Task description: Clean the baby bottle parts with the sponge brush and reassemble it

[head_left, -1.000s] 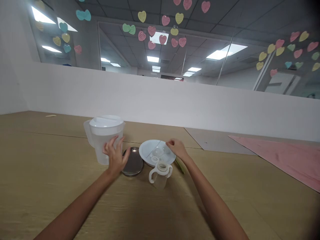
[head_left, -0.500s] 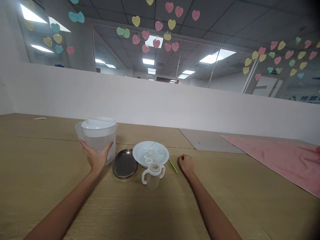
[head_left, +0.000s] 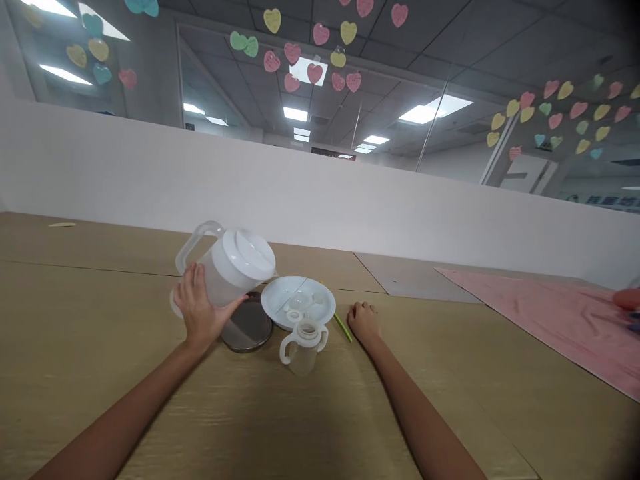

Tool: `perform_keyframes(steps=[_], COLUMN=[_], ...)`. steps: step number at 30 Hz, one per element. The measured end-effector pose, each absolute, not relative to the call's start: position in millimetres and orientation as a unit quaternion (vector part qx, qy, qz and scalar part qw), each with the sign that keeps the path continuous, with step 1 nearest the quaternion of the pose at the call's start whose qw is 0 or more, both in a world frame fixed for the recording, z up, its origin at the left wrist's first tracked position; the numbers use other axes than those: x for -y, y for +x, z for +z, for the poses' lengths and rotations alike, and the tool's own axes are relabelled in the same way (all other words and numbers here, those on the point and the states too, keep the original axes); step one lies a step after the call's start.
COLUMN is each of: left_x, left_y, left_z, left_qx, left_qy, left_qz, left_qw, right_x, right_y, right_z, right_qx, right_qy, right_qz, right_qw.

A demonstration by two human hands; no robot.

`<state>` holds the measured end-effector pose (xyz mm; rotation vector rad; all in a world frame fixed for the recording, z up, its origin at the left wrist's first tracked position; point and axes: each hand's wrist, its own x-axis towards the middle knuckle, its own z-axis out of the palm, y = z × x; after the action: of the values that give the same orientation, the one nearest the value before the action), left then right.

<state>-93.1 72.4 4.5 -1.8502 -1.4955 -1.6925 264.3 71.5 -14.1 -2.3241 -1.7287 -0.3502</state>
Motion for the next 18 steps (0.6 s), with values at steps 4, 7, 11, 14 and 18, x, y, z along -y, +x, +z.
perform_keyframes(steps=[4, 7, 11, 14, 18], left_x=[-69.3, -70.0, -73.6, -75.4, -74.4], left_y=[-86.8, -87.3, -89.6, -90.2, -89.4], left_z=[1.7, 0.2, -1.0, -1.7, -1.1], left_qx=[0.507, 0.508, 0.510, 0.520, 0.517], left_qy=[-0.613, -0.613, -0.604, -0.602, -0.607], left_qz=[-0.575, -0.568, -0.574, -0.572, -0.569], left_qw=[0.193, 0.207, 0.213, 0.202, 0.202], right_x=[-72.2, -71.5, -70.8, -70.8, -69.9], right_y=[263.2, 262.8, 262.5, 262.1, 261.5], right_z=[-14.3, -13.8, -13.4, -13.3, -12.7], right_qx=[0.589, 0.590, 0.593, 0.592, 0.593], right_qy=[-0.792, -0.791, -0.791, -0.792, -0.791], right_qz=[-0.124, -0.124, -0.122, -0.122, -0.122], right_qw=[0.106, 0.100, 0.092, 0.089, 0.089])
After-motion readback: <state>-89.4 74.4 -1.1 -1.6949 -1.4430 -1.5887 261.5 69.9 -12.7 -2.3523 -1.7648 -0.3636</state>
